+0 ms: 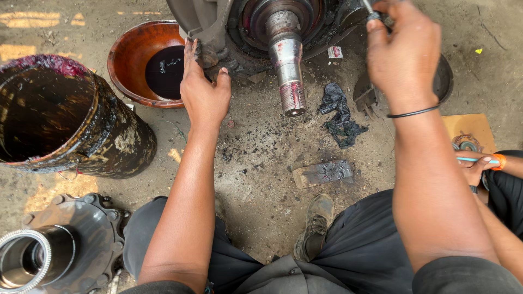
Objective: The person uses a screwdriver to scrape and clean a cylindrical metal shaft of a mechanical assembly. The person holds the shaft with one hand and scrapes the surface with the other, removing residue.
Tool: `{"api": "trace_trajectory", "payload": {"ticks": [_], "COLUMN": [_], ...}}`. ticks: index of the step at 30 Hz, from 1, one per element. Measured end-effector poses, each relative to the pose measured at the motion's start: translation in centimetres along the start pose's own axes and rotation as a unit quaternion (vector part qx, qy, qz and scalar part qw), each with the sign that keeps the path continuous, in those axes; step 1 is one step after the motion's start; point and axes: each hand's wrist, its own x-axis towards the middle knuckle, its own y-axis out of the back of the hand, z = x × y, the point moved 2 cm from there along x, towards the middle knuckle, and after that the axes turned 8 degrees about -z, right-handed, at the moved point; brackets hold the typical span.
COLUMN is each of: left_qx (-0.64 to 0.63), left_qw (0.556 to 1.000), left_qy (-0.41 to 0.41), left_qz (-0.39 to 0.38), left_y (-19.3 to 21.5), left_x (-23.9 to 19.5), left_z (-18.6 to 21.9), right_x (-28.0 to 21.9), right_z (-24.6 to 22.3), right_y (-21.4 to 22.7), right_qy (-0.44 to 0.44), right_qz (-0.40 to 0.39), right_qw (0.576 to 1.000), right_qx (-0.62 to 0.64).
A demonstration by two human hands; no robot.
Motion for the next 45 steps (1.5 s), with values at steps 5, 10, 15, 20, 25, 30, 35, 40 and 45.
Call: {"api": "trace_trajectory", "payload": {"ticks": [5, 10, 15, 20, 25, 30, 35, 40, 45], "left_qx": [-0.026, -0.007, 0.032, 0.032, 0.112, 0.138, 0.159, 0.182, 0.179], "left_qw": [0.999, 1.0, 0.999, 0.998, 0.993, 0.99, 0.986, 0.982, 0.982], "left_qy": [0.004, -0.019, -0.035, 0.005, -0.032, -0.023, -0.041, -0.034, -0.053], "left_qz": [-0.023, -0.018, -0.015, -0.059, -0.032, -0.024, -0.02, -0.032, -0.019], "left_y": [0.9, 0.8, 0.0, -0.6, -1.7, -2.4, -2.2, -1.8, -2.0], "left_x": [-0.1, -0.3, -0.9, -1.2, -1.5, -1.7, -1.7, -1.7, -1.8], "left_z": [0.7, 0.5, 0.7, 0.8, 0.8, -0.2, -0.1, -0.1, -0.3], "right_x": [-0.8, -1.2, 0.3, -0.3, -0.4, -1.3, -1.3, -0.8, -1.4], "right_z": [6.3, 9.5, 12.1, 12.0, 10.9, 10.5, 9.9, 10.0, 10.4], "right_y": [-0.6, -2.3, -3.4, -4.7, -7.4, -7.4, -7.0, -6.8, -5.9], "right_qy": [0.086, 0.031, 0.014, 0.1, 0.058, 0.052, 0.076, 0.07, 0.092], "right_qz": [0.075, 0.078, 0.094, 0.158, 0.12, 0.117, 0.142, 0.112, 0.058], "right_qw": [0.993, 0.986, 0.987, 0.981, 0.984, 0.974, 0.965, 0.961, 0.954], "right_qx": [-0.014, 0.144, 0.132, 0.05, 0.118, 0.189, 0.205, 0.243, 0.28]}}
